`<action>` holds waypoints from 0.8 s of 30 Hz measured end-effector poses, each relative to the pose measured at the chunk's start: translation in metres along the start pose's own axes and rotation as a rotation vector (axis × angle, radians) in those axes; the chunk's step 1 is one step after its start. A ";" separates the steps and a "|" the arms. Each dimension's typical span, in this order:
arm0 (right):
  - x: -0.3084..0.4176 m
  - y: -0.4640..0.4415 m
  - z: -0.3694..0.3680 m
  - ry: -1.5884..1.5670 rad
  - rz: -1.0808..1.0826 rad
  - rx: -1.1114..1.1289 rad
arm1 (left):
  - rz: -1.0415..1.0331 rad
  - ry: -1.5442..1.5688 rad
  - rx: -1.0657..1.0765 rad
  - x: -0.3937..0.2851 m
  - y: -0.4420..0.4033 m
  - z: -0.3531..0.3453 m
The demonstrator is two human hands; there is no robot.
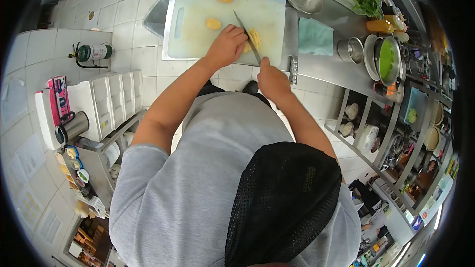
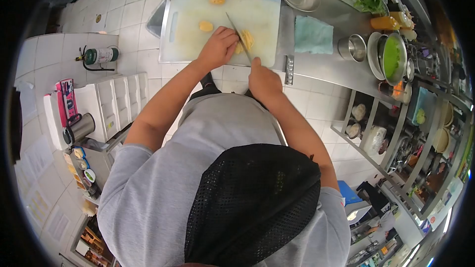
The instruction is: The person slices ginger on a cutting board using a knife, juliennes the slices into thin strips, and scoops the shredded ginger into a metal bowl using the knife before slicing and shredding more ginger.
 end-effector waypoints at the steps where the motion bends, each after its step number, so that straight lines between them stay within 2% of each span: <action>1: 0.004 0.001 0.015 -0.007 0.030 0.006 | -0.006 0.000 0.008 -0.002 0.000 0.001; 5: 0.007 0.019 0.029 -0.009 -0.032 0.082 | 0.015 -0.021 0.031 -0.001 -0.003 0.002; 8: -0.007 0.010 -0.016 0.016 -0.062 0.069 | -0.005 -0.009 -0.026 -0.001 0.001 0.000; 10: -0.001 0.005 -0.009 0.019 -0.022 0.019 | -0.020 -0.002 -0.050 -0.002 0.002 0.001; 12: 0.003 0.002 0.013 0.006 0.036 0.009 | 0.005 0.007 0.019 0.000 0.000 0.001; 16: 0.004 0.021 0.025 -0.009 -0.033 0.068 | 0.027 -0.025 0.028 0.001 -0.001 0.001; 18: 0.000 0.019 0.005 0.017 -0.054 0.101 | -0.008 -0.007 -0.017 0.000 0.002 0.001; 20: -0.007 0.010 -0.016 0.003 -0.022 0.011 | -0.006 -0.010 -0.011 0.000 0.002 0.001; 24: 0.006 0.006 0.021 -0.025 0.021 0.019 | 0.008 -0.012 0.033 0.001 0.001 0.002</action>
Point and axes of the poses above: each hand's wrist, its own y-axis away from the middle knuckle, its own z-axis out of the back of the hand, x = y × z, the point moved 4 cm from there along -y, towards the middle knuckle, and after that the axes turned 5 degrees about -x, right-handed, at the moved point
